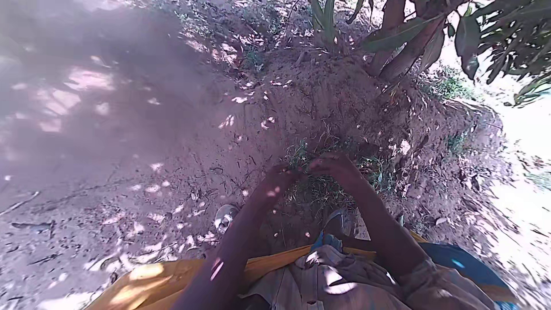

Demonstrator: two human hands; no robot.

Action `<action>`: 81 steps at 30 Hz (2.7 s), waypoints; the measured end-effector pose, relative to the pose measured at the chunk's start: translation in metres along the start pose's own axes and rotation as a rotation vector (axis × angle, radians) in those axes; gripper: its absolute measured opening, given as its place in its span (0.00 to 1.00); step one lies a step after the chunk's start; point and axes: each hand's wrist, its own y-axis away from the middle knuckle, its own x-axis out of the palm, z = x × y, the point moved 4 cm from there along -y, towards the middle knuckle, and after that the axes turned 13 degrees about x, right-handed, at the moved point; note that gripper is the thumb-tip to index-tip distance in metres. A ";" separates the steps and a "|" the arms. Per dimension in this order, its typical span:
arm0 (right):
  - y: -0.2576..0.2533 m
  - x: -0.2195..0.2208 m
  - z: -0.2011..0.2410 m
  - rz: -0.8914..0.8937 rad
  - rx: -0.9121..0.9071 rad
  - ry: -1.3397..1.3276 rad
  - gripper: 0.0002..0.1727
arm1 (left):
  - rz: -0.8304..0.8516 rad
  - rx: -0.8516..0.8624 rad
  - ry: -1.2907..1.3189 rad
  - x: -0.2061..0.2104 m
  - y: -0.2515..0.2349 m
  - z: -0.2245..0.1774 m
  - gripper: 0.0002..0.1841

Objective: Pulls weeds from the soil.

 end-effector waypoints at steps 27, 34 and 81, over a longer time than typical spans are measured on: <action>-0.027 -0.057 -0.037 -0.319 0.165 -0.046 0.17 | -0.288 0.053 0.412 -0.010 -0.009 0.000 0.12; -0.013 -0.021 -0.010 -0.130 -0.090 -0.130 0.17 | -0.089 -0.088 0.406 -0.002 -0.009 0.006 0.20; -0.013 -0.064 -0.013 -0.296 -0.013 -0.037 0.24 | -0.425 0.142 0.493 -0.018 -0.010 -0.002 0.08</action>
